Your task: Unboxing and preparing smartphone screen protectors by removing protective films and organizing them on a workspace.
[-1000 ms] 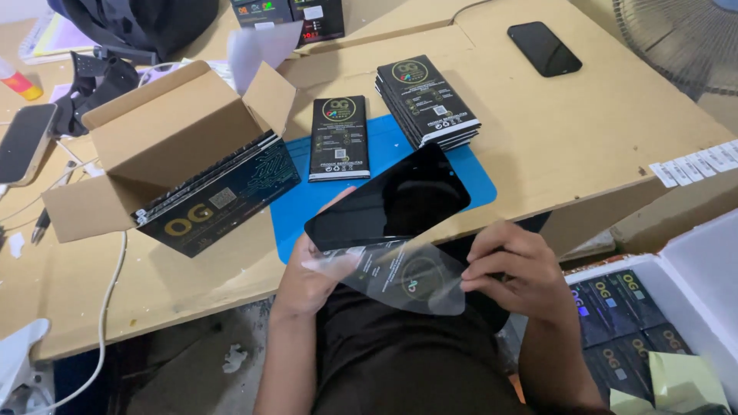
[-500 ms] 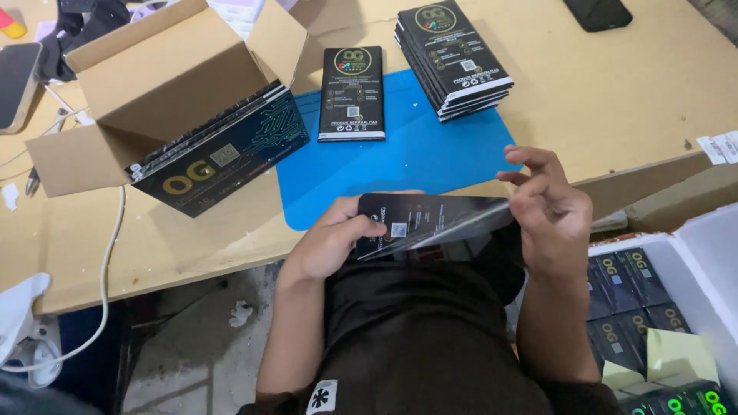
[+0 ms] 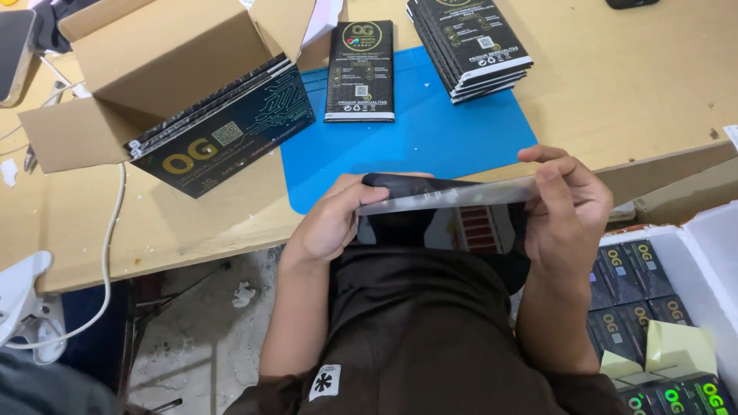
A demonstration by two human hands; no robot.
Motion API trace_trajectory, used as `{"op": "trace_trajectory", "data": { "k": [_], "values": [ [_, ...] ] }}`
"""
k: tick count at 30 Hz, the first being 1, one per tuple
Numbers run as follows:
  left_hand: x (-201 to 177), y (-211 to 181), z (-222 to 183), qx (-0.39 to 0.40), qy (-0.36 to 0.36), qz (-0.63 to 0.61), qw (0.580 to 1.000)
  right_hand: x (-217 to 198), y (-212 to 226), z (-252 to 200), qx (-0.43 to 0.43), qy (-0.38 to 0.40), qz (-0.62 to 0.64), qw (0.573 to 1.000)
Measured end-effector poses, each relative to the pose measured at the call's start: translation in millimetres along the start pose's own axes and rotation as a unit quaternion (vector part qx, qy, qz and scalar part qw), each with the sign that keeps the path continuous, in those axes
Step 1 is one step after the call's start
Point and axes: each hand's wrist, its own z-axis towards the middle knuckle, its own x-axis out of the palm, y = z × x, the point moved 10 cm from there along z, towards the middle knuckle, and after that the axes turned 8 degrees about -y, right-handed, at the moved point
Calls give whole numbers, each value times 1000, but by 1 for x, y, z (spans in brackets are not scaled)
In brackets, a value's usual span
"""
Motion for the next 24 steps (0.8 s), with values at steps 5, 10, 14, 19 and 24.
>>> {"op": "trace_trajectory", "data": {
  "k": [5,10,14,19,24],
  "values": [
    [8,-2,-3,-31,4,1,1000,-2,8,-2,-39,-2,-12,999],
    [-4,1,-7,-33,-27,204,978,9,31,-7,-78,28,-31,996],
    [-20,3,-6,-13,-84,308,947,17,39,-11,-108,83,15,991],
    [-29,5,-4,0,-133,312,941,13,54,-12,-152,87,-23,984],
    [-14,-7,-7,57,-146,306,939,11,34,4,-127,126,-16,984]
  ]
}}
